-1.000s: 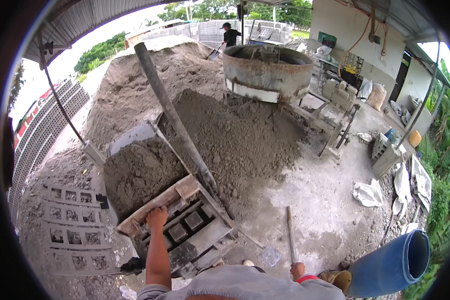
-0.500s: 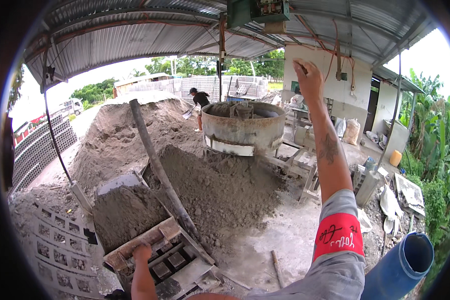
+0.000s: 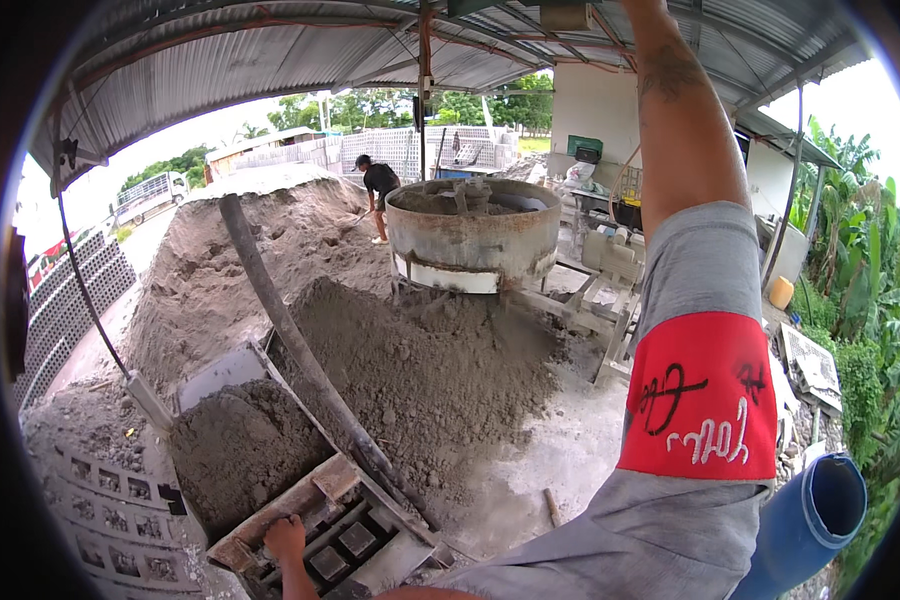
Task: The person places metal inserts into a block-making mold, slides a hopper back and forth to fill the mold with concrete mix, and operates the machine lever to compress and demold concrete blocks. Afterward, the person shovels concrete mix from a pile into the hopper using a shovel.
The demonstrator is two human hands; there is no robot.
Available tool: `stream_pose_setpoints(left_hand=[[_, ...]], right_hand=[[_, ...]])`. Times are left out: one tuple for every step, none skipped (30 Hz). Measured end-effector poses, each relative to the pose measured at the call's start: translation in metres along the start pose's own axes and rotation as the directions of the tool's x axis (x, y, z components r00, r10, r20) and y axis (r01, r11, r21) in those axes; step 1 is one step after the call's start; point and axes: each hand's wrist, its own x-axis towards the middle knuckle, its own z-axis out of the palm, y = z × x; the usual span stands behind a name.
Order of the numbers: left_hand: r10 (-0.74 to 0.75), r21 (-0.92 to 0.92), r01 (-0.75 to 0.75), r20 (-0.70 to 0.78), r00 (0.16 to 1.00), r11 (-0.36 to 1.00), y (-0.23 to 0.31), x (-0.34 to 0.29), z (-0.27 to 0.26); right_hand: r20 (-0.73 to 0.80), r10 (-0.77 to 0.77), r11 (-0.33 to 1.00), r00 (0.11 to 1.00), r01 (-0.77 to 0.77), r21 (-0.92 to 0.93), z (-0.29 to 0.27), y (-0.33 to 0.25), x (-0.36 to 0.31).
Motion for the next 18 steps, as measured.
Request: stream_pose_setpoints(left_hand=[[0.020, 0.006, -0.020, -0.077, 0.997, 1.000, -0.002, -0.005, -0.007], [0.044, 0.015, -0.042, -0.149, 0.988, 0.999, -0.011, -0.014, -0.010], [0.030, 0.040, -0.025, -0.134, 0.991, 0.999, -0.018, -0.017, -0.007], [0.025, 0.049, -0.016, -0.192, 0.981, 0.999, -0.022, -0.014, 0.001], [0.036, 0.050, -0.024, -0.252, 0.967, 0.998, -0.022, -0.010, 0.007], [0.036, 0.023, -0.031, -0.258, 0.966, 0.999, -0.017, -0.008, 0.007], [0.045, 0.019, -0.041, -0.261, 0.964, 0.999, -0.015, -0.009, 0.008], [0.031, -0.017, -0.037, -0.264, 0.964, 0.999, -0.014, -0.011, 0.011], [0.013, -0.056, -0.029, -0.269, 0.963, 0.998, -0.016, -0.013, 0.011], [-0.028, -0.075, 0.013, -0.197, 0.980, 0.997, -0.014, -0.016, 0.004], [-0.036, -0.074, 0.024, -0.171, 0.985, 0.997, -0.015, -0.022, -0.004], [-0.036, -0.082, 0.024, -0.148, 0.988, 0.996, -0.011, -0.022, -0.003], [-0.030, -0.035, 0.025, -0.151, 0.988, 0.999, -0.015, -0.011, 0.015], [-0.009, -0.054, 0.004, -0.085, 0.996, 0.999, -0.002, -0.013, -0.002], [-0.025, -0.066, 0.019, -0.097, 0.995, 0.998, -0.004, -0.019, -0.013], [0.012, -0.075, -0.012, 0.000, 1.000, 0.997, -0.014, -0.029, -0.021], [0.073, -0.089, -0.064, 0.097, 0.993, 0.994, -0.019, -0.034, -0.021], [0.123, -0.086, -0.123, -0.009, 0.992, 0.989, -0.028, -0.032, -0.005]], right_hand=[[0.034, -0.029, 0.990, 0.999, 0.024, 0.138, -0.001, -0.012, 0.001], [0.062, -0.063, 0.961, 0.996, 0.044, 0.274, -0.007, -0.027, 0.009], [0.118, 0.016, 0.919, 0.993, -0.061, 0.390, -0.013, -0.035, 0.016], [0.176, 0.085, 0.857, 0.981, -0.162, 0.489, -0.018, -0.042, 0.027], [0.183, 0.065, 0.881, 0.981, -0.142, 0.452, -0.024, -0.042, 0.040], [0.181, 0.041, 0.906, 0.983, -0.113, 0.408, -0.027, -0.040, 0.050], [0.177, 0.038, 0.910, 0.983, -0.107, 0.400, -0.026, -0.041, 0.055], [0.156, 0.045, 0.930, 0.987, -0.099, 0.353, -0.025, -0.042, 0.063], [0.129, 0.053, 0.947, 0.990, -0.091, 0.308, -0.026, -0.043, 0.072], [0.105, 0.048, 0.951, 0.993, -0.078, 0.299, -0.025, -0.042, 0.078], [0.128, 0.142, 0.944, 0.982, -0.173, 0.281, -0.019, -0.042, 0.076], [0.139, 0.229, 0.931, 0.963, -0.258, 0.258, -0.017, -0.040, 0.077], [0.090, 0.229, 0.913, 0.969, -0.246, 0.325, -0.014, -0.034, 0.076], [0.054, 0.219, 0.899, 0.974, -0.223, 0.377, -0.013, -0.026, 0.075], [0.037, 0.226, 0.893, 0.973, -0.222, 0.390, -0.012, -0.030, 0.075], [0.143, 0.235, 0.849, 0.961, -0.275, 0.451, -0.011, -0.044, 0.071], [0.248, 0.225, 0.812, 0.942, -0.322, 0.487, -0.010, -0.047, 0.071], [0.242, 0.228, 0.804, 0.943, -0.322, 0.499, -0.007, -0.051, 0.074]])
